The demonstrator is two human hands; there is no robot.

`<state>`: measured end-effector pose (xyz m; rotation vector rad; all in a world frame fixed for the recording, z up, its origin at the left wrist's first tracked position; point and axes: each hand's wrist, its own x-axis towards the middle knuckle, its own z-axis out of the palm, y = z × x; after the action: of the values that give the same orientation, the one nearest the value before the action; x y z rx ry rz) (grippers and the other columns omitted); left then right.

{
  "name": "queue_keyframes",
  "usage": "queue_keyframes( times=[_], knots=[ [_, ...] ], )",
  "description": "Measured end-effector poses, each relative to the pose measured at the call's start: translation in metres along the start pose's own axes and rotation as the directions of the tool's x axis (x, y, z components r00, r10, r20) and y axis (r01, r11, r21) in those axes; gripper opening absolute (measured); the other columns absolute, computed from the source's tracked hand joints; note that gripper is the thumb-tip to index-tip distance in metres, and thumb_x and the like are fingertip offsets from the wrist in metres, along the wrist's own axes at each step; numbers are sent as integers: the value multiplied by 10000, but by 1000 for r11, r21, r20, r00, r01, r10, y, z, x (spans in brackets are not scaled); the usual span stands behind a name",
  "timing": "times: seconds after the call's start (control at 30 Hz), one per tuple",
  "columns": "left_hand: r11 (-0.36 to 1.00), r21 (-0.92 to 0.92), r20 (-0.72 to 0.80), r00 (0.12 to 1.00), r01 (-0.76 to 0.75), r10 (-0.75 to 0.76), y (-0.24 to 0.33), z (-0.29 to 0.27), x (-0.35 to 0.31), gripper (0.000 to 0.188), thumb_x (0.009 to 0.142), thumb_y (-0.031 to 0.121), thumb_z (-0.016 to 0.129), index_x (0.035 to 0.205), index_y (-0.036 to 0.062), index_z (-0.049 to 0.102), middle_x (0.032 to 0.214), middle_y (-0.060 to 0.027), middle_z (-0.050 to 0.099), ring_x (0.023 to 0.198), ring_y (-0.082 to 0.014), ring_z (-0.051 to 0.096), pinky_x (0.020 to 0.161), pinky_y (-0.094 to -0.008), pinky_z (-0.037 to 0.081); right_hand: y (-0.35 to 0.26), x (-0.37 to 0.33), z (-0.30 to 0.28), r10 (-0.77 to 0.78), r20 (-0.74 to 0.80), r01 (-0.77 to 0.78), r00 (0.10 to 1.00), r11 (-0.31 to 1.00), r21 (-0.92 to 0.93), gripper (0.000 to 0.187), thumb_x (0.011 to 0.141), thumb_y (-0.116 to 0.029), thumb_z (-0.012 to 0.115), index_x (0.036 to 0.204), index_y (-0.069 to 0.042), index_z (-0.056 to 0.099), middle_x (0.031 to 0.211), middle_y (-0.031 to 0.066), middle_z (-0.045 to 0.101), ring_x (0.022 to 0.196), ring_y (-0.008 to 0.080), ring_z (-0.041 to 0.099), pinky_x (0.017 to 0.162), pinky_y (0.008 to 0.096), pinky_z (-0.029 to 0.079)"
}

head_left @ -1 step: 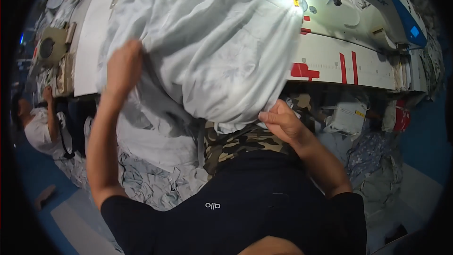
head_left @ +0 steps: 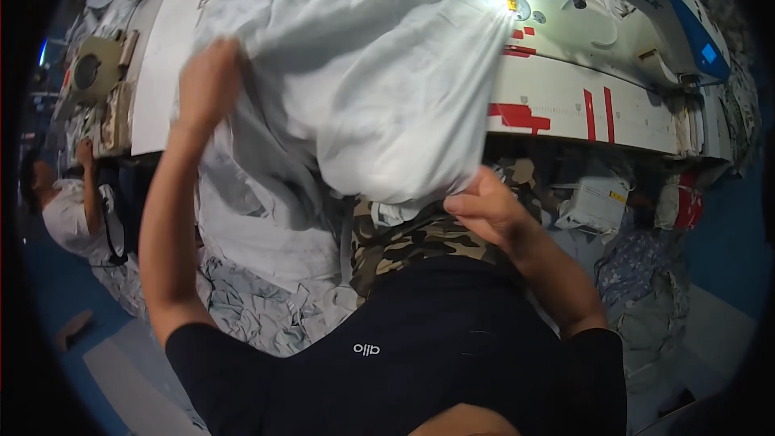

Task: Sew edges and finish white fabric pieces using an industrial sewing machine.

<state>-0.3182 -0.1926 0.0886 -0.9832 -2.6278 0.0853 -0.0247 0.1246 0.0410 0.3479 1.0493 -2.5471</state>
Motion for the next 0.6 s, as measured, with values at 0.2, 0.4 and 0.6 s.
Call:
queue_keyframes(
  times=[0.2,0.4,0.6],
  knots=[
    [968,247,-215,977,50,4,-76,1,132,164,980,213,517,1053,91,598,1083,-167,665,1024,-405,658,811,-505,533,6,-140,29,-237,-79,230,968,969,-87,839,624,-79,851,1378,85,520,1223,210,678,1106,310,682,991,397,529],
    [944,98,57,945,315,-321,-35,96,86,267,1000,208,429,1144,117,635,1201,-169,661,1106,-396,662,894,-529,538,103,-182,-53,21,-503,-201,864,931,-306,484,860,-176,782,1265,38,625,1153,111,692,1030,190,664,893,345,538],
    [949,121,2,956,291,-293,-41,53,97,262,954,161,517,1170,64,629,1212,-224,633,1068,-423,652,897,-523,527,51,-247,-140,-706,-336,-738,624,-391,-550,387,946,-194,703,1264,18,640,1159,148,696,1040,206,679,883,320,524]
  ],
)
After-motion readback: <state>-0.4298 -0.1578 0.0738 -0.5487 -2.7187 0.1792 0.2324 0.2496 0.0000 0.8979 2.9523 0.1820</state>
